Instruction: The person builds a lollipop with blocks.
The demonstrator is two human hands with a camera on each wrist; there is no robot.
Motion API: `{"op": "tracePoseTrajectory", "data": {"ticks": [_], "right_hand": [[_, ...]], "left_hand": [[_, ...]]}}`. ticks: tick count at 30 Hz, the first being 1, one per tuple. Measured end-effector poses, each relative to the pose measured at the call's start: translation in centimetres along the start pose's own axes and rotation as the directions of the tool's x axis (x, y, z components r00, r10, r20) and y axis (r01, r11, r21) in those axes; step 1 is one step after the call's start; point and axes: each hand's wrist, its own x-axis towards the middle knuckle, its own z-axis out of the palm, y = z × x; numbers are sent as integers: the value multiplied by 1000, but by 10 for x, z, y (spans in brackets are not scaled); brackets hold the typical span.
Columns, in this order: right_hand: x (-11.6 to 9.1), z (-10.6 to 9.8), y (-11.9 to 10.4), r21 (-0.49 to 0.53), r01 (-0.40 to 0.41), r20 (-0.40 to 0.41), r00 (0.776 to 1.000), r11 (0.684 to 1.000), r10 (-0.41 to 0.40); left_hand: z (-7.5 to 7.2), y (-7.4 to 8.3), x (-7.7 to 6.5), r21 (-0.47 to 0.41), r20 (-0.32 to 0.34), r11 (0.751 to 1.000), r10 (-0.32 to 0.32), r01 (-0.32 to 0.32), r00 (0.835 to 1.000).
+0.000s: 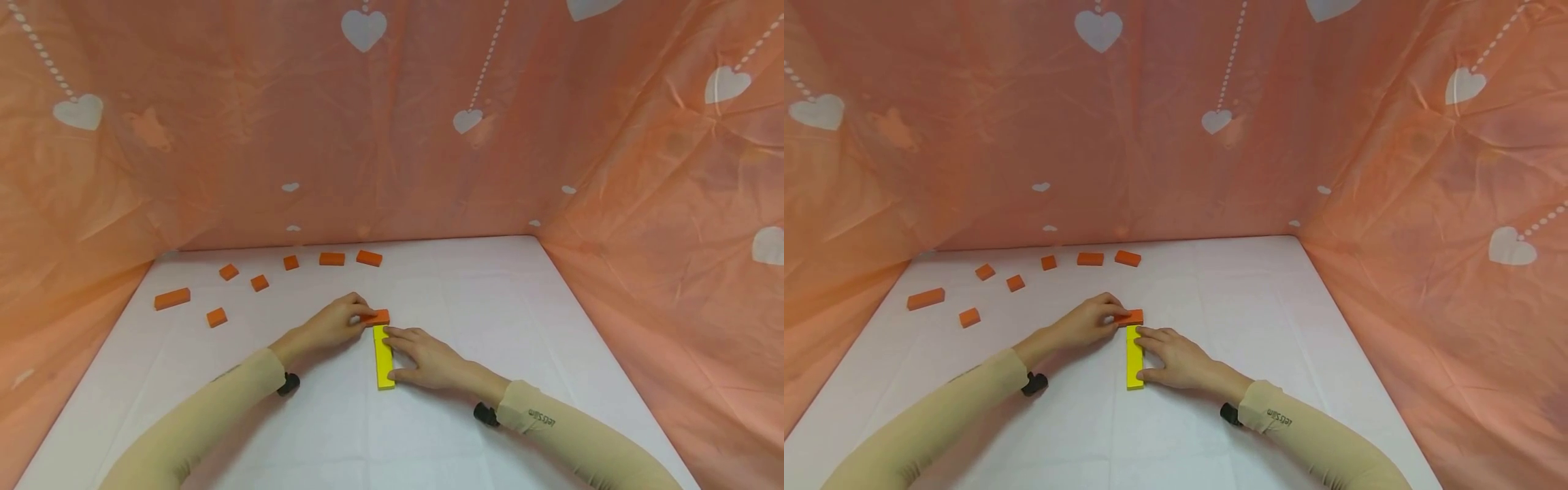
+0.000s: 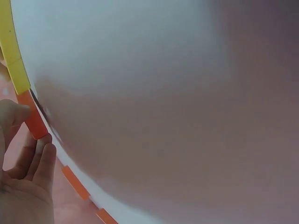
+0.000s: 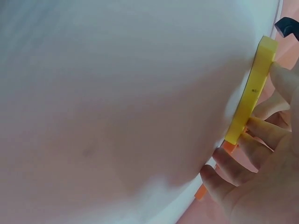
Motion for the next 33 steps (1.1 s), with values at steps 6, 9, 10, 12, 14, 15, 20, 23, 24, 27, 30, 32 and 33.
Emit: {"op": "tracePoseTrajectory", "data": {"ticks": [6,9,10,12,14,15,20,23,24,27,30,32,33], "right_hand": [[-1,-1,-1,4,-3,2,1000,1000,3],[-1,-1,-1,5,-2,0,1000,1000,2],[-1,-1,-1,5,-2,1,1000,1000,2],[0,-1,-2,6,-3,2,1000,1000,3],[0,-1,-2,8,-7,2,1000,1000,7],[0,-1,-2,8,-10,2,1000,1000,10],[1,-3,-2,17,-46,9,999,999,46],[3,-6,-2,16,-62,21,998,998,61],[4,-7,-3,15,-63,24,998,998,63],[6,-9,-3,7,-62,34,998,998,62],[7,-10,-3,-10,-52,43,998,999,53],[8,-10,-2,-27,-47,45,998,999,48],[8,-10,-1,-34,-44,47,998,998,46]], "left_hand": [[2,7,2,25,22,999,29,-29,999],[3,8,2,39,20,999,34,-34,999],[3,7,2,47,18,998,39,-39,999],[3,8,2,53,18,998,38,-39,999],[4,8,2,61,18,997,44,-45,999],[4,8,2,62,18,997,47,-48,999],[5,7,1,55,16,996,65,-66,998],[6,5,2,52,10,995,80,-80,997],[6,4,2,50,9,995,83,-83,997],[7,3,2,45,3,995,88,-88,996],[7,3,2,40,-3,995,92,-92,996],[8,2,3,43,-9,994,101,-101,995],[8,1,3,46,-10,993,105,-105,994]]}}
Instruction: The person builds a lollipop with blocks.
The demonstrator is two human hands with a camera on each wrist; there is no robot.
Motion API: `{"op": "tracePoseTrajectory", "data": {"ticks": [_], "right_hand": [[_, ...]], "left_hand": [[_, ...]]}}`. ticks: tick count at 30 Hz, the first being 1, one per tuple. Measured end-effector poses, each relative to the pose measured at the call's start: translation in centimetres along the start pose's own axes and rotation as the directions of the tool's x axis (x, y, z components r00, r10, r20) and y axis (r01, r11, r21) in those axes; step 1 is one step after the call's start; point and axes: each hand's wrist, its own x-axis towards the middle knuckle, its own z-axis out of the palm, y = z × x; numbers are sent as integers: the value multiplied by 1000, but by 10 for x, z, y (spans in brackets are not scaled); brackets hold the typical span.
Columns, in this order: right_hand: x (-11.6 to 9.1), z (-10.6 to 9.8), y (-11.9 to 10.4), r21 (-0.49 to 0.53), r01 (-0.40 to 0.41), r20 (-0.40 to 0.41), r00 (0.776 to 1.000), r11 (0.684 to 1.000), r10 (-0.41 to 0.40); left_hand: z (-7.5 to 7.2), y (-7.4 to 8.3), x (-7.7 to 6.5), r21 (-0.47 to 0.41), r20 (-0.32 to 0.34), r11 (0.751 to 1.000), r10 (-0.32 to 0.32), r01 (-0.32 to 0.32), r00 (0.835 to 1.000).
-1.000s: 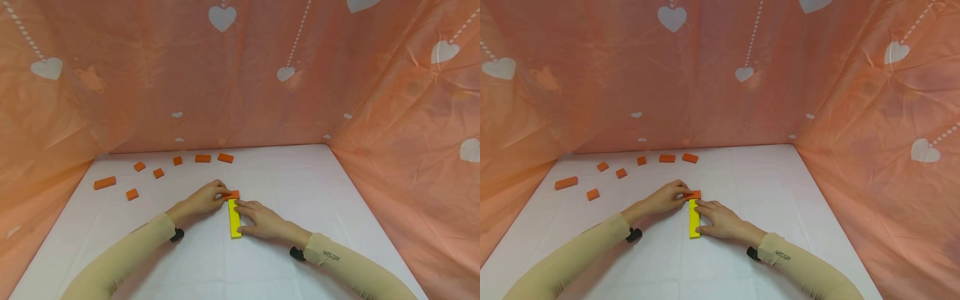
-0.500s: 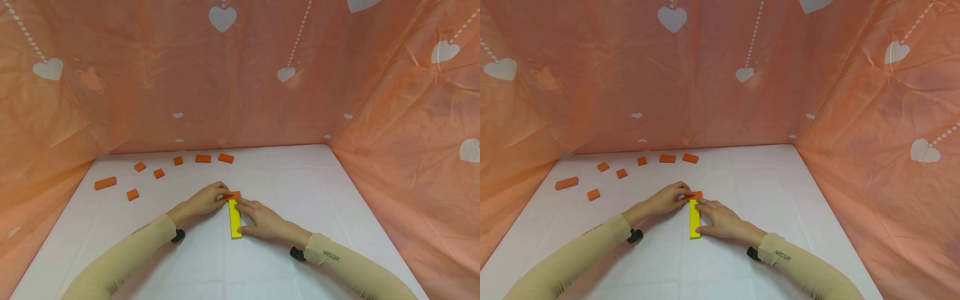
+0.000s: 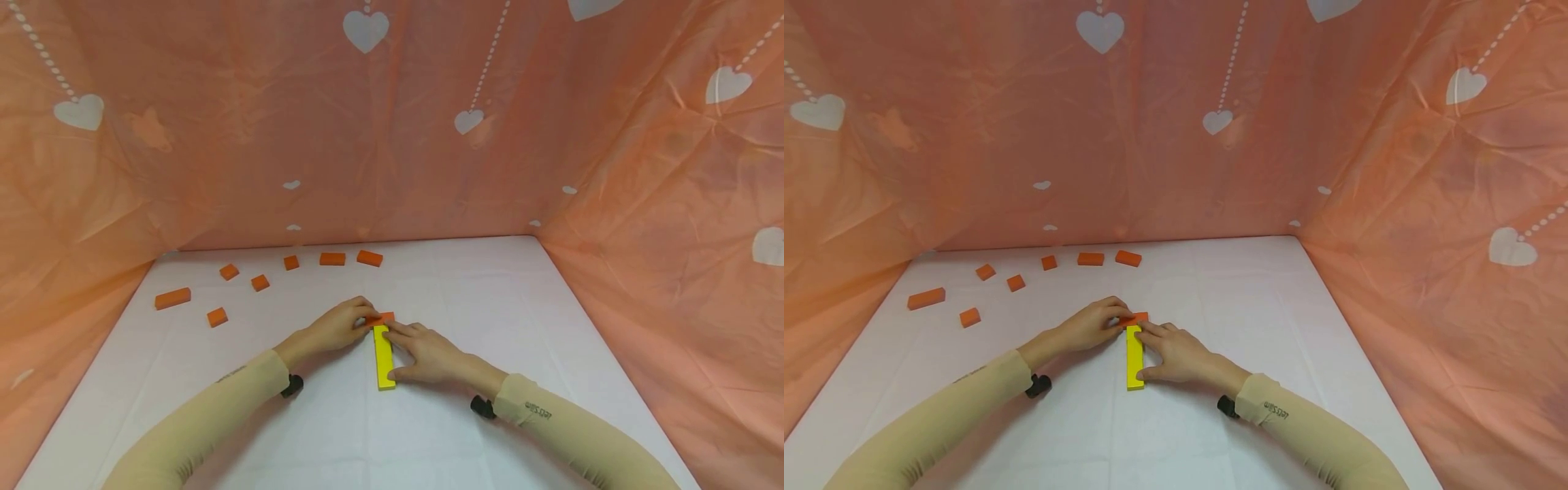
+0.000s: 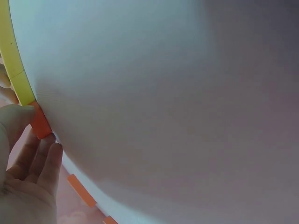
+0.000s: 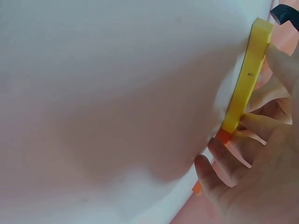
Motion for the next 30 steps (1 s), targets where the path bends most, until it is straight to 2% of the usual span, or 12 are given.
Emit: {"op": "tracePoseTrajectory", "data": {"ticks": [4,11,15,19,23,30], "right_hand": [[1,0,1,-14,5,10,1000,1000,-5],[2,-1,1,-16,6,14,1000,1000,-5],[3,0,1,-23,8,11,1000,1000,-8],[3,1,1,-20,8,11,1000,1000,-8],[3,0,0,-9,10,10,1000,1000,-10],[1,0,0,4,10,6,1000,1000,-10]], "left_hand": [[2,-1,1,8,-5,1000,3,-3,1000],[1,-3,0,1,4,999,-51,51,999],[-5,-8,-2,11,-7,996,-90,90,996],[-16,-17,-6,-34,-61,991,-129,127,990],[-33,-31,-13,-105,-151,979,-187,172,971],[-62,-67,-38,-159,-286,959,-272,235,919]]}}
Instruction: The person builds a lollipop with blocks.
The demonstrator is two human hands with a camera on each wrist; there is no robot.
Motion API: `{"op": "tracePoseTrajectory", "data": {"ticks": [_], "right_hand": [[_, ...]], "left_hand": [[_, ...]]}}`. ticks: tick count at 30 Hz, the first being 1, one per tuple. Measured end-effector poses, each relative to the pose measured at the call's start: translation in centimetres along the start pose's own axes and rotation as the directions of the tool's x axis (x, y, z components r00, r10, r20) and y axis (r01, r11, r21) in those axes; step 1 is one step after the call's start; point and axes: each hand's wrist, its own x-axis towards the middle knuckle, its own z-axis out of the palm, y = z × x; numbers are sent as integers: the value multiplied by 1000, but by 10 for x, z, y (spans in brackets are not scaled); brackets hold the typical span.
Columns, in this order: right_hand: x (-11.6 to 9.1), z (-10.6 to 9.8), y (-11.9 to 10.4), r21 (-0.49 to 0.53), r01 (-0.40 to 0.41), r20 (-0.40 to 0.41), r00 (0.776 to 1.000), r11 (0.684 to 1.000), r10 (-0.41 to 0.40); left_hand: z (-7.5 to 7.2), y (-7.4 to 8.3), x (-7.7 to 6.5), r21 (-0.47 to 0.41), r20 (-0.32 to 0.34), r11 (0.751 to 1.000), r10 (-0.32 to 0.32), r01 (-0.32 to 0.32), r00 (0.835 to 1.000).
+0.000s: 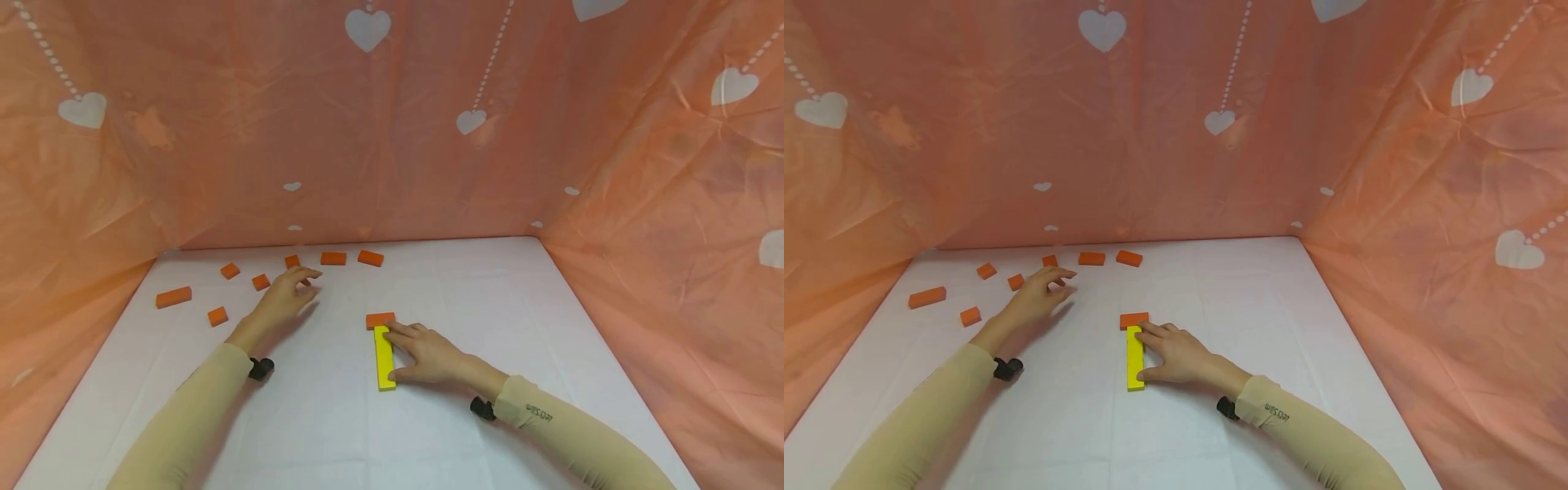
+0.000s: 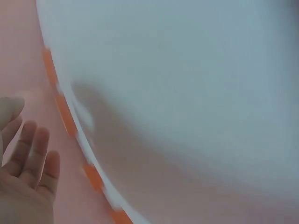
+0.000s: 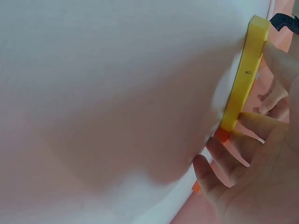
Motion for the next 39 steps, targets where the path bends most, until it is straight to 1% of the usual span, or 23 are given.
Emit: {"op": "tracePoseTrajectory", "data": {"ticks": [4,8,10,12,17,20,23,29,35,39], "right_hand": [[0,0,0,4,-5,7,1000,1000,5],[0,1,1,-2,-5,7,1000,1000,5],[0,2,2,-7,-3,5,1000,1000,3],[1,2,3,-11,-3,5,1000,1000,3],[0,2,3,-14,-5,5,1000,1000,5],[0,2,3,-8,-6,6,1000,1000,6],[0,2,3,-5,-7,6,1000,1000,7],[0,3,2,-4,-12,8,1000,1000,12],[-1,3,1,-10,-12,5,1000,1000,12],[0,3,1,-10,-16,5,1000,1000,16]], "left_hand": [[-23,-21,-7,19,-71,999,-32,34,997],[-40,-36,-18,61,-130,995,-74,83,989],[-47,-42,-22,75,-138,991,-97,108,986],[-52,-50,-24,91,-132,987,-120,132,984],[-60,-68,-24,115,-109,983,-133,145,985],[-63,-75,-25,125,-102,982,-127,139,987],[-64,-79,-26,125,-91,983,-122,133,988],[-64,-82,-28,116,-73,983,-138,145,988],[-64,-79,-27,98,-83,987,-122,130,989],[-64,-74,-23,94,-94,988,-110,119,989]]}}
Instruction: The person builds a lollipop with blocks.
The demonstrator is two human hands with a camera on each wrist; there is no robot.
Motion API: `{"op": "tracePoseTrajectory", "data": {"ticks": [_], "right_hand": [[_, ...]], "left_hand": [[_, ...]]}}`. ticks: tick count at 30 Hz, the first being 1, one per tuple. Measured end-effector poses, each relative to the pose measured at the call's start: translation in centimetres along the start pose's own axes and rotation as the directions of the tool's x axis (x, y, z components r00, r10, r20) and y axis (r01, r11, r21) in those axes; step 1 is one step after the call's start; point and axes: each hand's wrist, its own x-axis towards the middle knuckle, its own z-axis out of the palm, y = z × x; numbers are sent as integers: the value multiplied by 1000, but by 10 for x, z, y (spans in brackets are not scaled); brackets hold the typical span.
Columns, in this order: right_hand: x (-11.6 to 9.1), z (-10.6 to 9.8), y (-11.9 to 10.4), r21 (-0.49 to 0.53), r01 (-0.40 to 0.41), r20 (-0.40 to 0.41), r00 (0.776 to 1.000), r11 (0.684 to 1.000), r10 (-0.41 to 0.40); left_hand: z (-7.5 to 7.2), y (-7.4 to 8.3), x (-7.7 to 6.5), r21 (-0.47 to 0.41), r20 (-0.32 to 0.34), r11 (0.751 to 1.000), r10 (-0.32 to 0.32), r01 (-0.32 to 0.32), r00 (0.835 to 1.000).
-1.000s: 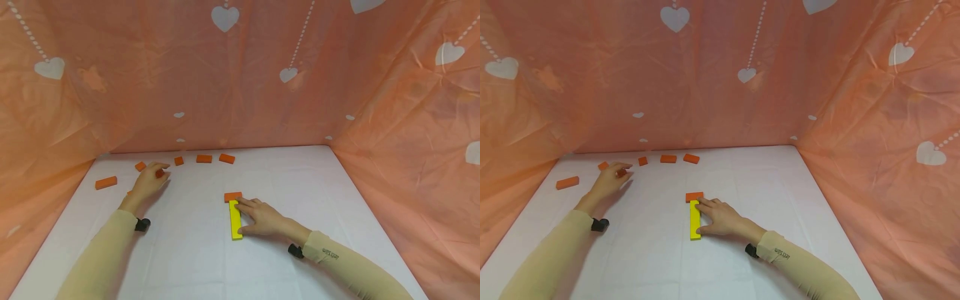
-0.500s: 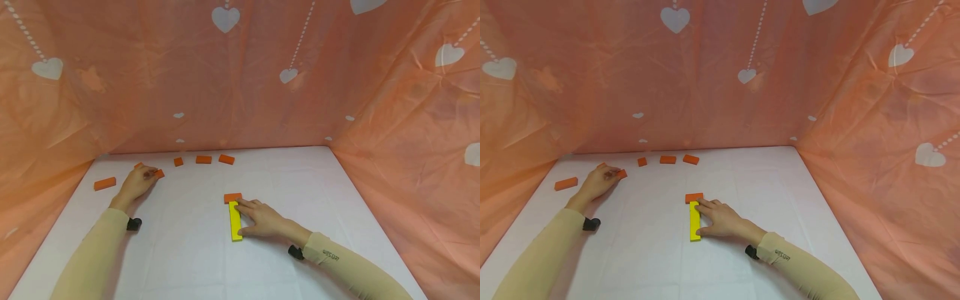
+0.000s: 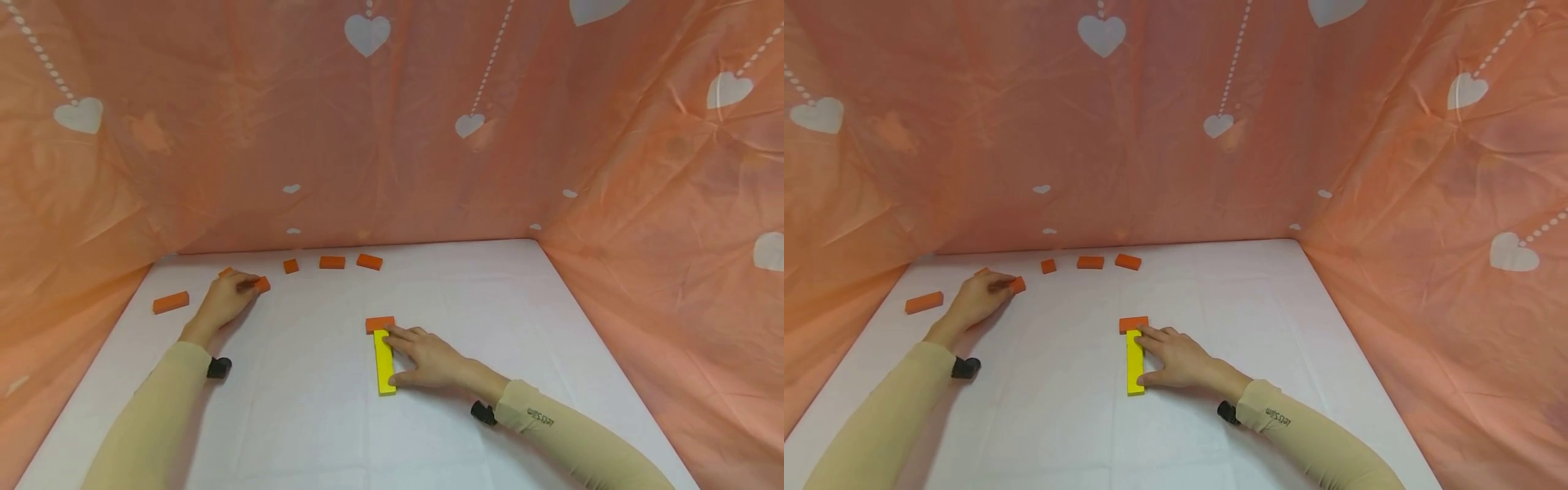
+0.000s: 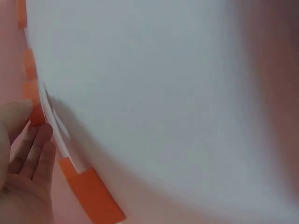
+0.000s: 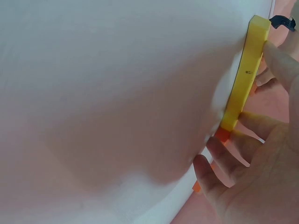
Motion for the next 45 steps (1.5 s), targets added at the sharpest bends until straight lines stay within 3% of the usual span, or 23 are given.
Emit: {"op": "tracePoseTrajectory", "data": {"ticks": [7,12,19,26,31,38,45], "right_hand": [[-1,-1,0,11,-5,1,1000,1000,5],[-1,-1,1,11,0,-1,1000,1000,0],[-1,-1,2,7,-3,1,1000,1000,3],[-1,-1,3,13,1,1,1000,1000,-1],[0,-1,2,20,2,6,1000,1000,-2],[-1,-2,2,11,9,3,1000,1000,-9],[0,-1,3,-2,14,0,1000,1000,-14]], "left_hand": [[4,28,4,-61,-18,998,22,-23,1000],[17,50,9,-87,-8,995,43,-44,999],[44,81,16,-149,102,988,62,-46,993],[70,110,16,-160,168,982,132,-105,977],[84,122,15,-161,222,979,160,-125,962],[96,131,16,-148,265,967,241,-208,934],[105,138,17,-119,296,969,242,-216,924]]}}
